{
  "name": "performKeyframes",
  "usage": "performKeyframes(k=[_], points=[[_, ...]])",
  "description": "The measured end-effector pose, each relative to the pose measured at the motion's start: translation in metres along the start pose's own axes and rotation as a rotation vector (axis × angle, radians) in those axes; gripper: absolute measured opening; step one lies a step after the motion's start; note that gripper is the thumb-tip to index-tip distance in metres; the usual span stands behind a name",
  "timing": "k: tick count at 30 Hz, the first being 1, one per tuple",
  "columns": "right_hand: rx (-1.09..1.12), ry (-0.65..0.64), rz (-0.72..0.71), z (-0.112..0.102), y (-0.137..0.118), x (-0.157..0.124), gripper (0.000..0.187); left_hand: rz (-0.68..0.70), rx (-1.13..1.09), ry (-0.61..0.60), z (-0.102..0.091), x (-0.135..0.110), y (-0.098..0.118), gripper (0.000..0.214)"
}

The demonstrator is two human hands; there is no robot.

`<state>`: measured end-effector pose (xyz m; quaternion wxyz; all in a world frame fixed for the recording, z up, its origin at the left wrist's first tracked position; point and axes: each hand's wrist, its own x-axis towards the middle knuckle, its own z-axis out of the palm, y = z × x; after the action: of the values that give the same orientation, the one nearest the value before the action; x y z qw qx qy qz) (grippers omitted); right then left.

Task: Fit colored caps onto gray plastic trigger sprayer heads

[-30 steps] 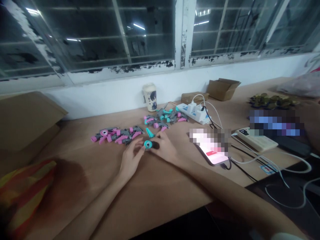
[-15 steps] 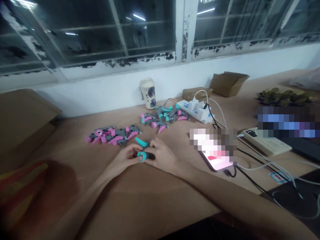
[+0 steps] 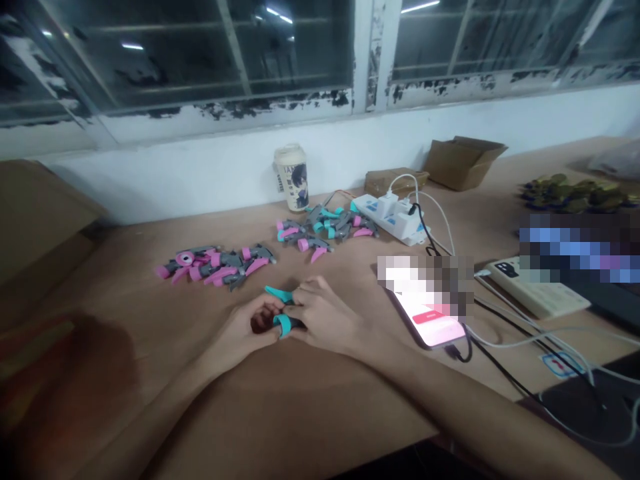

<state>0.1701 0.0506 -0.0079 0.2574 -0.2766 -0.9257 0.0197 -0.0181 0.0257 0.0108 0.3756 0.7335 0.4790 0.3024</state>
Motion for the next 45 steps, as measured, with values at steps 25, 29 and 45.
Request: performKeyframes(k=[25,29,45], points=[[-0.076,0.052,0.218,0.008,-0.004,-0.003,0.017,0.114,0.562,0.262,0.016,-0.01,0.004,0.012],[-0.073,0.057,0.239,0.008,-0.004,-0.003,0.013,0.152,0.663,0.319,0.023,-0.012,0.003,0.012],[0.344,0.147,0.351,0.013,0.005,-0.003,0.025,-0.181,-0.39,0.23,0.002,0.004,-0.005,0.021]])
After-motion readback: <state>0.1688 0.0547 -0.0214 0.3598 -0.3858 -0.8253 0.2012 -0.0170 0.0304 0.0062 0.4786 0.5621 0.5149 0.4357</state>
